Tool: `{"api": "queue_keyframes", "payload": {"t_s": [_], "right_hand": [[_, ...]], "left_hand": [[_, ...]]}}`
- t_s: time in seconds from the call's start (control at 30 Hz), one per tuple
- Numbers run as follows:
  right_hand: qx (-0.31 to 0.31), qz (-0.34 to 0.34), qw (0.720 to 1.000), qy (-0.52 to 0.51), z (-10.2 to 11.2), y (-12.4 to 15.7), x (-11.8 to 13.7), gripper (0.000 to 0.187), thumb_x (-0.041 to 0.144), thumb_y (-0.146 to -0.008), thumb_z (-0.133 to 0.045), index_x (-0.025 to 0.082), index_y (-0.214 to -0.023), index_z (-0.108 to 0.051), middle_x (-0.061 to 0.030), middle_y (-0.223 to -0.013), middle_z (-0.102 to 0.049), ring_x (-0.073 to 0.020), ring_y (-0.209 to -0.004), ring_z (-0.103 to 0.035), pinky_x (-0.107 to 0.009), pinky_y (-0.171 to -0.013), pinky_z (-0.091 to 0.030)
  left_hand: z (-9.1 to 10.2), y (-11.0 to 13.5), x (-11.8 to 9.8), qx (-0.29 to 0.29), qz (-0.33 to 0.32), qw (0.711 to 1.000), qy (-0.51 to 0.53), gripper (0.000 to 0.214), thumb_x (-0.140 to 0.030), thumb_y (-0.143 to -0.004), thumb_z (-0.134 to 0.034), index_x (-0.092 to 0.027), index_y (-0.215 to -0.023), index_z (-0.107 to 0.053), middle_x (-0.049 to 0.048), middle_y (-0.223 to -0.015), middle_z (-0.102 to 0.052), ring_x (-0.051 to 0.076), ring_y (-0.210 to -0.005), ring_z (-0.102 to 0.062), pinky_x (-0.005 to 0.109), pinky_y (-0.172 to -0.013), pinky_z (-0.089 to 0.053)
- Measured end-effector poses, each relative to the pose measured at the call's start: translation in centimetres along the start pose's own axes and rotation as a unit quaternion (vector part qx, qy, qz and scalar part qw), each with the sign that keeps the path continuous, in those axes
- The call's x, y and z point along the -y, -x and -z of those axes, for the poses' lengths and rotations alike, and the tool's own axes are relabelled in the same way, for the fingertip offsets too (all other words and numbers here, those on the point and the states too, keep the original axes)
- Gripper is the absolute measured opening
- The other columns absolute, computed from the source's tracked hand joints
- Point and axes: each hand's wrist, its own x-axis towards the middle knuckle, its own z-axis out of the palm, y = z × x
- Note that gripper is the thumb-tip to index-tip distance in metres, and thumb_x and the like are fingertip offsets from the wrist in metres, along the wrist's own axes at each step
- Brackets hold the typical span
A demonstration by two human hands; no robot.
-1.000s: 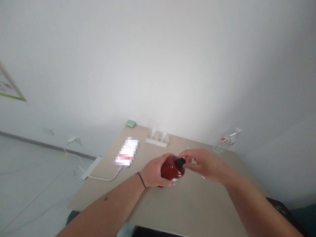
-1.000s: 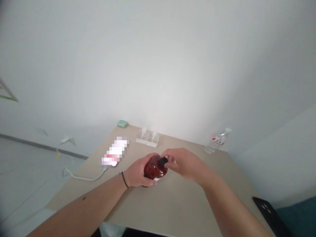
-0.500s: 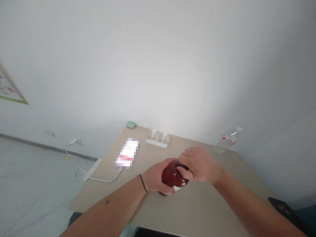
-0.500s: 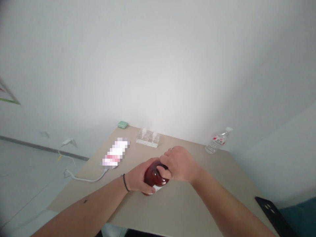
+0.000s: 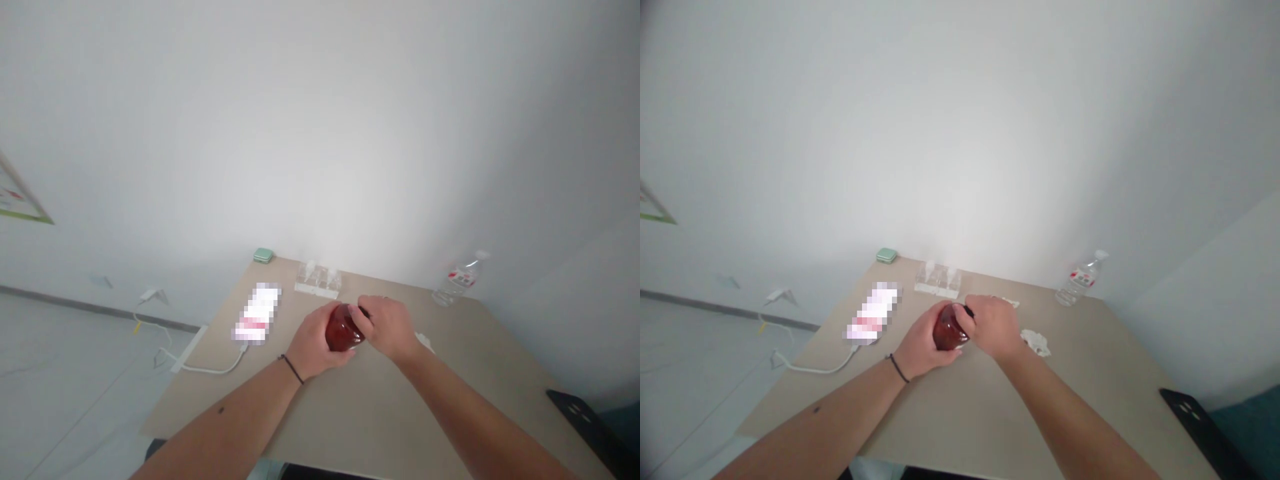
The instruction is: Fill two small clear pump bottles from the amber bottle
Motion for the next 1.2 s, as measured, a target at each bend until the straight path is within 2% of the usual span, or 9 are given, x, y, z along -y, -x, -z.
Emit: {"api": "queue_keyframes", "payload": {"t_s": [0.1, 0.2, 0.3, 0.43, 0.6, 0.7, 0.8, 0.97, 1.2], "right_hand": [[-0.119, 0.003, 0.958, -0.259, -3.2, 1.7, -0.9, 0.036, 0.053, -0.098, -0.038, 0.023, -0.091, -0.057, -0.0059, -0.086, -0.064, -0.0214, -0.08, -0.061, -0.034, -0.072, -0.046], [-0.113, -0.026, 0.888, -0.445, -7.1, 3.1, -1.0, 0.048, 0.056, -0.089, -0.058, 0.026, -0.125, -0.049, -0.0095, -0.122, -0.06, -0.0254, -0.108, -0.061, -0.039, -0.088, -0.052], [-0.08, -0.051, 0.838, -0.537, -10.2, 3.6, -0.9, 0.073, 0.05, -0.077, -0.076, 0.027, -0.138, -0.042, -0.0108, -0.138, -0.055, -0.0294, -0.127, -0.054, -0.046, -0.105, -0.045], [-0.082, -0.087, 0.776, -0.62, -12.0, 3.0, -2.5, 0.072, 0.046, -0.074, -0.08, 0.026, -0.135, -0.049, -0.0105, -0.139, -0.058, -0.0321, -0.13, -0.053, -0.051, -0.112, -0.039], [-0.175, -0.181, 0.724, -0.642, -13.1, 0.9, -6.8, 0.067, 0.043, -0.072, -0.079, 0.029, -0.13, -0.05, -0.0064, -0.128, -0.064, -0.0286, -0.115, -0.061, -0.049, -0.104, -0.046], [-0.211, -0.219, 0.749, -0.589, -13.4, -1.0, -9.0, 0.071, 0.044, -0.067, -0.079, 0.027, -0.128, -0.049, -0.0065, -0.119, -0.066, -0.0271, -0.103, -0.063, -0.047, -0.096, -0.05], [-0.197, -0.264, 0.799, -0.502, -13.6, -2.9, -10.1, 0.078, 0.047, -0.065, -0.076, 0.024, -0.133, -0.045, -0.009, -0.121, -0.064, -0.0268, -0.098, -0.063, -0.048, -0.091, -0.052], [-0.174, -0.259, 0.839, -0.446, -14.2, -5.0, -9.8, 0.091, 0.048, -0.061, -0.076, 0.019, -0.139, -0.04, -0.0158, -0.133, -0.059, -0.0292, -0.107, -0.063, -0.046, -0.092, -0.052], [-0.11, -0.248, 0.88, -0.389, -13.7, -5.1, -8.8, 0.091, 0.049, -0.067, -0.074, 0.019, -0.144, -0.037, -0.0138, -0.126, -0.065, -0.0299, -0.105, -0.065, -0.046, -0.093, -0.05]], "left_hand": [[-0.4, -0.2, 1.1, -0.015, 0.02, 0.992, 0.128, 0.086, -0.043, -0.073, -0.081, -0.023, -0.142, -0.033, 0.012, -0.136, -0.059, 0.03, -0.121, -0.061, 0.046, -0.109, -0.045], [-0.7, -0.3, 2.0, -0.012, 0.023, 0.981, 0.195, 0.083, -0.058, -0.086, -0.064, -0.021, -0.146, -0.021, 0.0148, -0.141, -0.055, 0.029, -0.126, -0.058, 0.047, -0.113, -0.041], [-0.7, -0.3, 2.5, 0.0, 0.022, 0.986, 0.165, 0.074, -0.067, -0.095, -0.04, -0.018, -0.148, -0.023, 0.0172, -0.145, -0.05, 0.03, -0.134, -0.051, 0.047, -0.117, -0.036], [-0.9, -0.4, 3.4, -0.006, 0.032, 0.995, 0.093, 0.073, -0.068, -0.096, -0.033, -0.019, -0.15, -0.029, 0.0171, -0.153, -0.04, 0.031, -0.144, -0.037, 0.048, -0.122, -0.027], [-0.9, -1.5, 5.1, -0.134, 0.091, 0.987, 0.007, 0.057, -0.055, -0.099, -0.04, -0.02, -0.143, -0.037, 0.0167, -0.15, -0.038, 0.03, -0.141, -0.037, 0.052, -0.12, -0.028], [-0.6, -2.6, 6.2, -0.245, 0.135, 0.959, -0.053, 0.05, -0.043, -0.095, -0.051, -0.019, -0.137, -0.038, 0.0163, -0.14, -0.043, 0.03, -0.137, -0.04, 0.053, -0.117, -0.031], [-0.3, -3.4, 6.9, -0.286, 0.153, 0.94, -0.109, 0.06, -0.029, -0.085, -0.063, -0.019, -0.137, -0.034, 0.0158, -0.138, -0.042, 0.031, -0.136, -0.04, 0.052, -0.118, -0.031], [-0.3, -4.2, 7.3, -0.263, 0.131, 0.942, -0.163, 0.083, -0.013, -0.074, -0.07, -0.021, -0.143, -0.024, 0.0175, -0.148, -0.035, 0.034, -0.145, -0.032, 0.054, -0.122, -0.026], [-0.1, -6.5, 8.1, -0.252, 0.145, 0.942, -0.169, 0.087, -0.015, -0.077, -0.072, -0.02, -0.147, -0.021, 0.019, -0.157, -0.03, 0.036, -0.15, -0.026, 0.052, -0.125, -0.023]]}}
